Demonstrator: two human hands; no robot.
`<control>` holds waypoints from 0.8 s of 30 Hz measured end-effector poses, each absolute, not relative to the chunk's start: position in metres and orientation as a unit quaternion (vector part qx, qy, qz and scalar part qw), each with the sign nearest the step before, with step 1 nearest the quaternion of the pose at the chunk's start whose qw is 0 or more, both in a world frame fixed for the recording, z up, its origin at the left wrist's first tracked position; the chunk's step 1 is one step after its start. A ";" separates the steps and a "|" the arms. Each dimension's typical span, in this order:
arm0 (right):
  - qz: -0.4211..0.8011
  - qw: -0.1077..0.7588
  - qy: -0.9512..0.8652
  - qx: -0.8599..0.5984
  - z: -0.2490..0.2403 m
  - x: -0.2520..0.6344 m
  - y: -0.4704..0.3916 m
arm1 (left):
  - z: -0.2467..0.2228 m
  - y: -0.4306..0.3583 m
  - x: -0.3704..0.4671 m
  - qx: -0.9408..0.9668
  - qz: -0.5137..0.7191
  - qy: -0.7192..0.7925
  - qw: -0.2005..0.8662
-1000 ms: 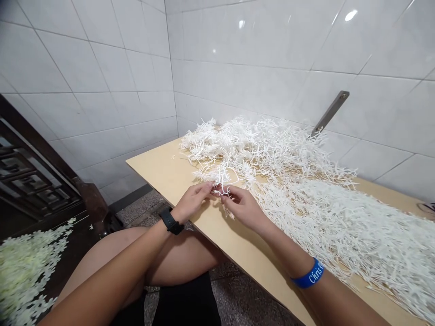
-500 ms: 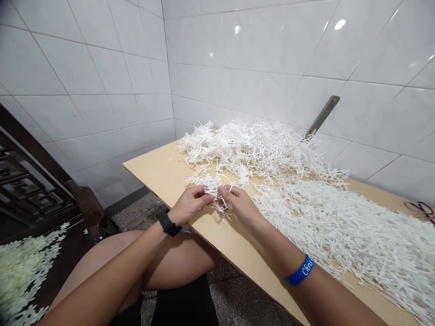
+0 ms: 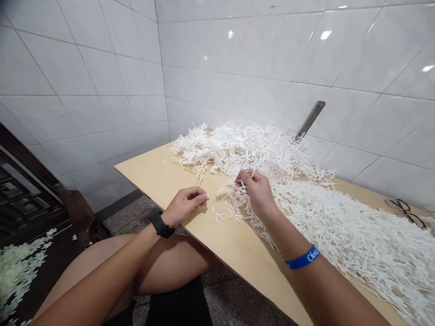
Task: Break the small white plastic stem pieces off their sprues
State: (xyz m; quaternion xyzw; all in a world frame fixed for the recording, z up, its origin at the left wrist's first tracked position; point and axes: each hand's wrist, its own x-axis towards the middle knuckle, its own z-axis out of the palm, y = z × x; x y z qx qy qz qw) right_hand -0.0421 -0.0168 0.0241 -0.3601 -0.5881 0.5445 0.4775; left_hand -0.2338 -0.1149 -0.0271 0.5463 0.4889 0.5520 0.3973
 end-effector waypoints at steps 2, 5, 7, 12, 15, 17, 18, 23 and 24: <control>0.568 0.437 -0.609 -0.340 0.022 -0.047 -0.022 | -0.027 -0.113 -0.231 0.561 0.531 0.499 0.393; 0.584 0.407 -0.615 -0.339 0.019 -0.057 -0.032 | -0.027 -0.113 -0.226 0.573 0.496 0.529 0.381; 0.586 0.398 -0.616 -0.345 0.017 -0.060 -0.036 | -0.027 -0.114 -0.224 0.576 0.487 0.534 0.381; 0.565 0.340 -0.686 -0.306 0.017 -0.061 -0.043 | -0.024 -0.113 -0.225 0.580 0.531 0.494 0.371; 0.555 0.291 -0.724 -0.288 0.015 -0.064 -0.048 | -0.024 -0.112 -0.227 0.576 0.539 0.485 0.377; 0.552 0.268 -0.736 -0.286 0.012 -0.068 -0.051 | -0.025 -0.111 -0.226 0.555 0.552 0.498 0.372; 0.546 0.261 -0.741 -0.290 0.011 -0.070 -0.053 | -0.026 -0.111 -0.226 0.539 0.563 0.507 0.369; 0.494 0.234 -0.784 -0.295 0.006 -0.076 -0.062 | -0.032 -0.110 -0.227 0.465 0.609 0.517 0.382; 0.483 0.233 -0.794 -0.285 0.006 -0.076 -0.063 | -0.033 -0.109 -0.229 0.443 0.621 0.514 0.392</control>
